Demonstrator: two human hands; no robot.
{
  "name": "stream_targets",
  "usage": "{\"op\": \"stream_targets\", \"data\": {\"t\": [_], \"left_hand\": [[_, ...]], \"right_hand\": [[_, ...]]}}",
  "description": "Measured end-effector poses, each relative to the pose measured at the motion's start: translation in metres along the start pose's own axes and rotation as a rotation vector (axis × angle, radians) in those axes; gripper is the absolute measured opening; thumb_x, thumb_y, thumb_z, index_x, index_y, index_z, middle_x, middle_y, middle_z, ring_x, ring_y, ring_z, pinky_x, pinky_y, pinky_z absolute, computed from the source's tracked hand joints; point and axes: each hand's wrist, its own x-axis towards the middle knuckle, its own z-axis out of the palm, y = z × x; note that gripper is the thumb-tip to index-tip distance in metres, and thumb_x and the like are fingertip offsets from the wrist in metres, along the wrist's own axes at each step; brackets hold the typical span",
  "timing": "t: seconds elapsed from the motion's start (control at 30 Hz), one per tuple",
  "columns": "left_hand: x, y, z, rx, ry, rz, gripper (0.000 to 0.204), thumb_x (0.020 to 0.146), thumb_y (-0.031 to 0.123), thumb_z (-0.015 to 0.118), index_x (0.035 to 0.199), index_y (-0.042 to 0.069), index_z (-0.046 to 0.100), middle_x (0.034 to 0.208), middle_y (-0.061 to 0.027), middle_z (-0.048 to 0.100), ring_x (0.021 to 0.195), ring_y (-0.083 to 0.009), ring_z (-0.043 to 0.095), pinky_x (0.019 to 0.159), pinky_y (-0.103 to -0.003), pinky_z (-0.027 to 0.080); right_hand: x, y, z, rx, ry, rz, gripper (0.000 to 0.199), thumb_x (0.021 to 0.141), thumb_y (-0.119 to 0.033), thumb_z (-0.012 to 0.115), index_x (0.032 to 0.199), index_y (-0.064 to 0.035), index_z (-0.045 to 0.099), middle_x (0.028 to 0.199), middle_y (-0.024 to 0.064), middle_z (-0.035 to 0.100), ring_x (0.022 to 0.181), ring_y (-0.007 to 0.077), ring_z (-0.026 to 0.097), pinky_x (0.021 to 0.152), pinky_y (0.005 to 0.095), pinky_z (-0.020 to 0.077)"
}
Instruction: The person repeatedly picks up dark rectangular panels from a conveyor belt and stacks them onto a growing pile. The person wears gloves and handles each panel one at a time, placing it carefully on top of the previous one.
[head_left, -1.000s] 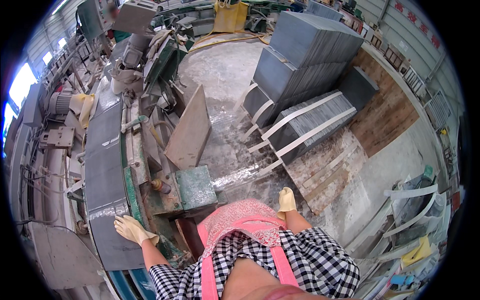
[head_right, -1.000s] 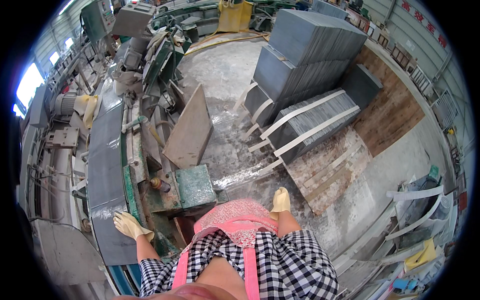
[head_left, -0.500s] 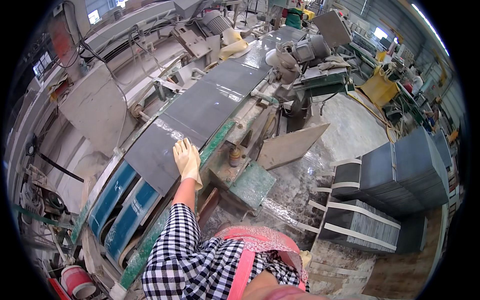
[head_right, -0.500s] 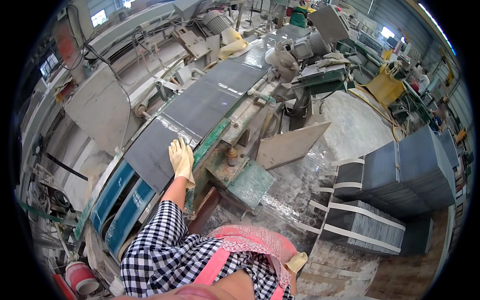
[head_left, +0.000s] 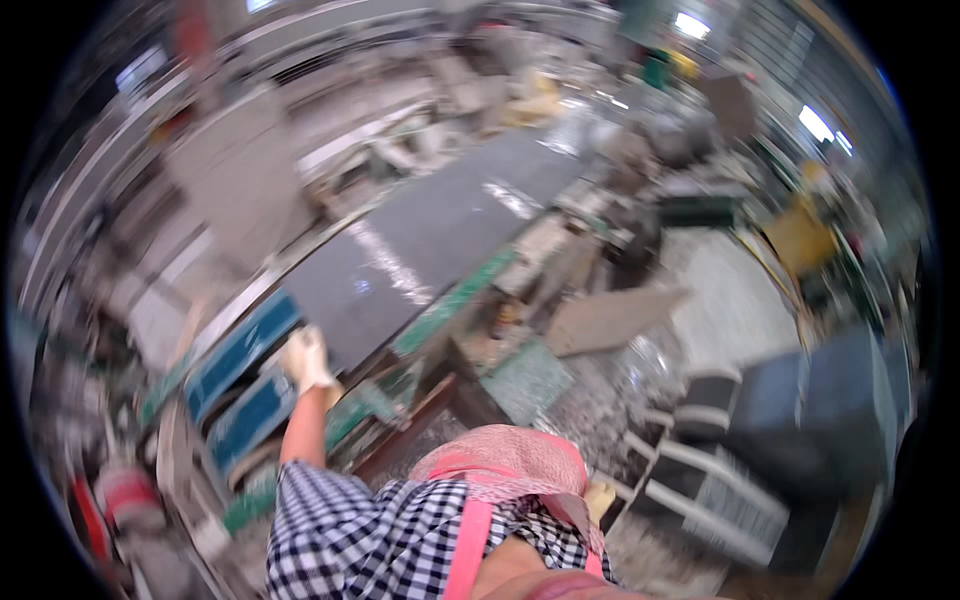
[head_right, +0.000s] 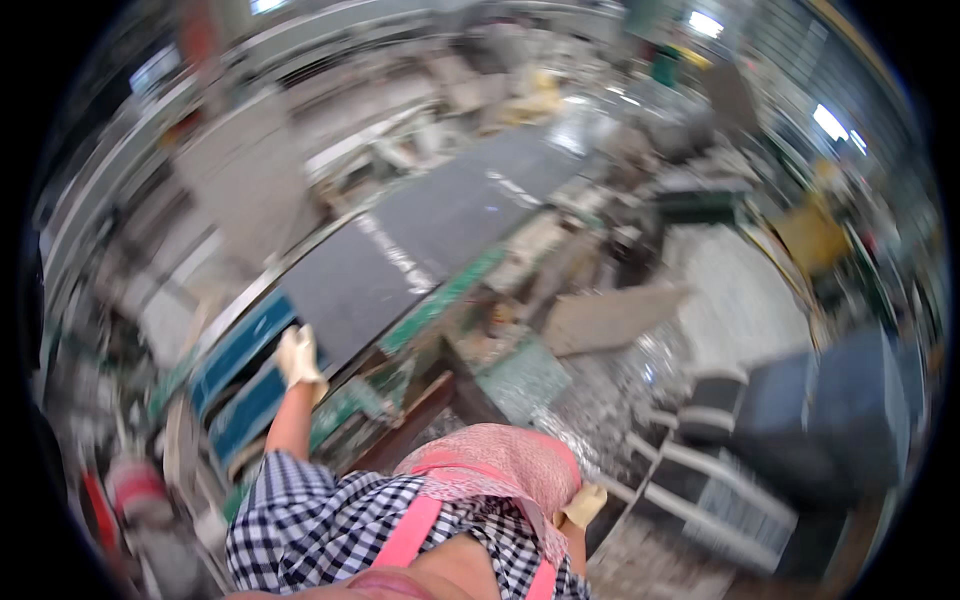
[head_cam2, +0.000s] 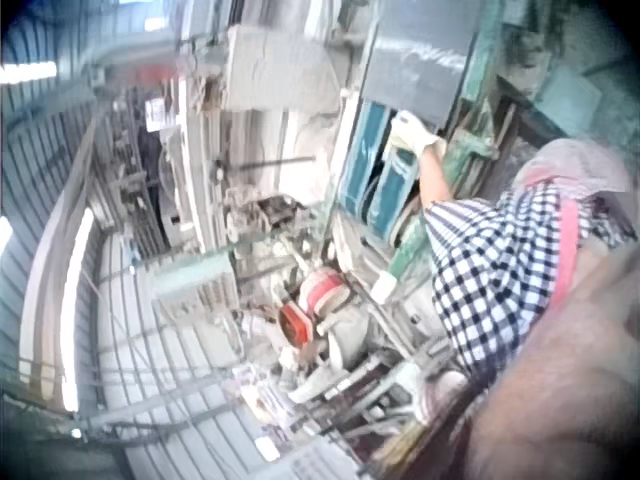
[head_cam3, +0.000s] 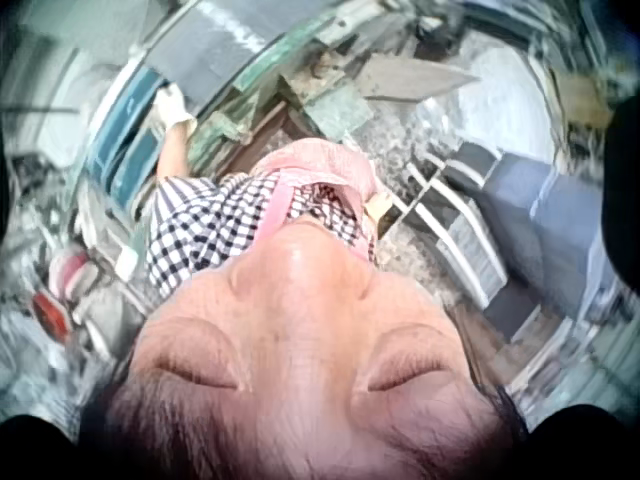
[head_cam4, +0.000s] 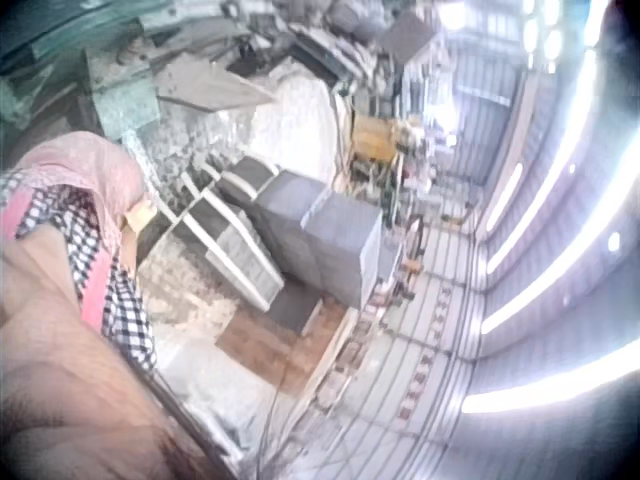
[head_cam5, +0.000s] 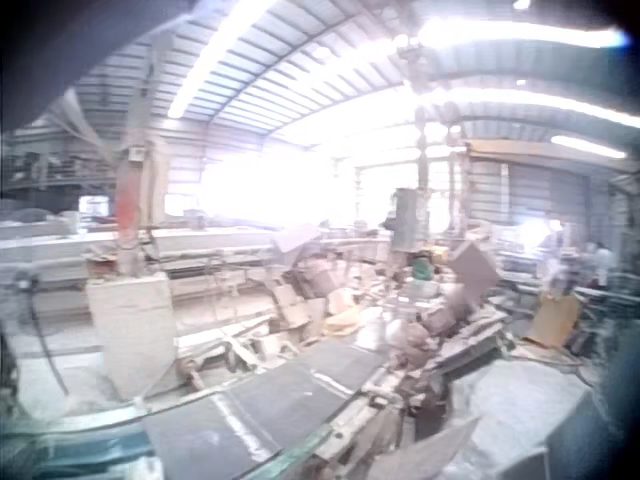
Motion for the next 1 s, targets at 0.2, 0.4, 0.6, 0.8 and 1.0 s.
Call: {"op": "stream_targets", "data": {"t": [0.2, 0.4, 0.6, 0.8, 1.0], "left_hand": [[0.022, 0.012, 0.049, 0.067, -0.072, 0.013, 0.052, 0.089, 0.047, 0.053, 0.115, 0.003, 0.065, 0.106, -0.0216, 0.069, 0.107, -0.0391, 0.062, 0.100, -0.051, 0.038], [0.043, 0.010, 0.052, 0.157, -0.198, -0.163, 0.056, 0.093, 0.050, 0.047, 0.112, 0.000, 0.066, 0.104, -0.0203, 0.071, 0.103, -0.0398, 0.065, 0.101, -0.051, 0.040], [0.079, -0.013, 0.049, -0.210, -0.346, -0.459, 0.071, 0.083, 0.060, 0.064, 0.111, -0.005, 0.067, 0.110, -0.0211, 0.068, 0.101, -0.0299, 0.064, 0.089, -0.044, 0.048], [0.062, 0.008, 0.046, -0.854, -0.297, -0.640, 0.055, 0.089, 0.039, 0.070, 0.120, -0.005, 0.058, 0.116, -0.0161, 0.064, 0.100, -0.0274, 0.060, 0.087, -0.045, 0.050], [0.065, -0.007, 0.036, -1.145, -0.281, -0.705, 0.039, 0.094, 0.034, 0.064, 0.111, 0.000, 0.064, 0.103, -0.0112, 0.068, 0.085, -0.0239, 0.065, 0.076, -0.040, 0.054]], "right_hand": [[0.057, 0.006, 0.004, 0.845, 0.172, 0.562, 0.040, 0.094, -0.026, 0.048, 0.118, 0.0027, 0.062, 0.101, 0.0175, 0.072, 0.091, 0.0293, 0.070, 0.076, 0.0394, 0.0568], [0.095, -0.124, -0.033, 1.024, -0.055, 0.532, 0.026, 0.092, -0.030, 0.060, 0.092, -0.0044, 0.062, 0.069, 0.0039, 0.059, 0.059, 0.0174, 0.056, 0.053, 0.0280, 0.0437], [0.094, -0.233, -0.036, 1.118, 0.046, 0.349, 0.040, 0.102, -0.036, 0.049, 0.112, -0.0023, 0.067, 0.050, -0.0047, 0.033, 0.043, 0.0092, 0.031, 0.045, 0.0253, 0.0318], [0.108, -0.313, -0.018, 1.045, -0.186, 0.291, 0.047, 0.103, -0.043, 0.046, 0.116, -0.0036, 0.068, 0.049, -0.0052, 0.030, 0.042, 0.0086, 0.030, 0.045, 0.0244, 0.0308], [0.067, -0.444, 0.059, 0.802, -0.802, 0.128, 0.055, 0.104, -0.047, 0.039, 0.117, -0.0006, 0.066, 0.063, 0.0046, 0.059, 0.055, 0.0157, 0.055, 0.056, 0.0306, 0.0466]]}}
